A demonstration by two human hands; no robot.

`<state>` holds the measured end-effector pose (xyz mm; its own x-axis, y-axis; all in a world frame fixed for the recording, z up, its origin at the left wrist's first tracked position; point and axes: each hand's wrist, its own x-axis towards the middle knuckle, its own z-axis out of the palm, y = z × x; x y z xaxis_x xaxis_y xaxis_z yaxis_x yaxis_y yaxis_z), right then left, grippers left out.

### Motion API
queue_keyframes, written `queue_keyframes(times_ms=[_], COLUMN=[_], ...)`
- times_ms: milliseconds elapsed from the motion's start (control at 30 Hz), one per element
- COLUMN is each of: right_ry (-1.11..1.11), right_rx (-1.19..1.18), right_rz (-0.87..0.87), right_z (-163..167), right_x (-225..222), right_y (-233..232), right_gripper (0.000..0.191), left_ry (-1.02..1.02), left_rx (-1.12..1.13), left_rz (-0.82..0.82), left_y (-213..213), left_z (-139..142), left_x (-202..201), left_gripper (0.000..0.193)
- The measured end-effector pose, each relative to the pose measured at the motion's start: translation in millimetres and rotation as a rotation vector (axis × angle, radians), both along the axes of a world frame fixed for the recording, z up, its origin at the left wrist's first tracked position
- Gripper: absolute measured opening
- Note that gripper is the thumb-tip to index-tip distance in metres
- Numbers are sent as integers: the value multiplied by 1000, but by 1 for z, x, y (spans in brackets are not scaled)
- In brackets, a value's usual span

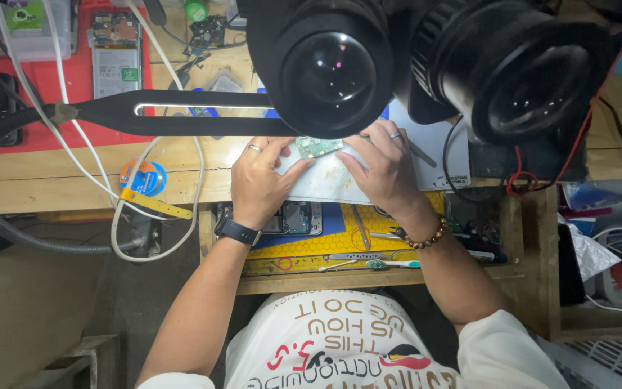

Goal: The person handles circuit boards at a repair bench, using side cutters to trim components and tweezers to manipulate small electronic parts.

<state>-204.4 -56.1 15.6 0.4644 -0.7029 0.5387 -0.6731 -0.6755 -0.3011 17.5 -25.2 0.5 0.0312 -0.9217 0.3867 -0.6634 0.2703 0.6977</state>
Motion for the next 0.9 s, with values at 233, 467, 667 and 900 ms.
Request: queue_keyframes(times_ms=[233, 467, 667, 900], right_ry=[-14, -34, -40, -60], right_rx=[9, -13, -9, -58], right_rz=[19, 47, 48, 33], right_z=[2, 4, 3, -6], right_x=[-1, -2, -2, -8], right_y=[1, 3, 3, 5], right_gripper=[18, 19, 14, 15], left_ry=[10, -8, -23, -89], left_rx=[1, 3, 5, -88], left_rz=[-17, -7, -7, -40], left_y=[1, 1, 1, 2], left_z=[2, 5, 4, -2], left_x=[0, -2, -3, -6], left_gripper=[39, 37, 38, 35])
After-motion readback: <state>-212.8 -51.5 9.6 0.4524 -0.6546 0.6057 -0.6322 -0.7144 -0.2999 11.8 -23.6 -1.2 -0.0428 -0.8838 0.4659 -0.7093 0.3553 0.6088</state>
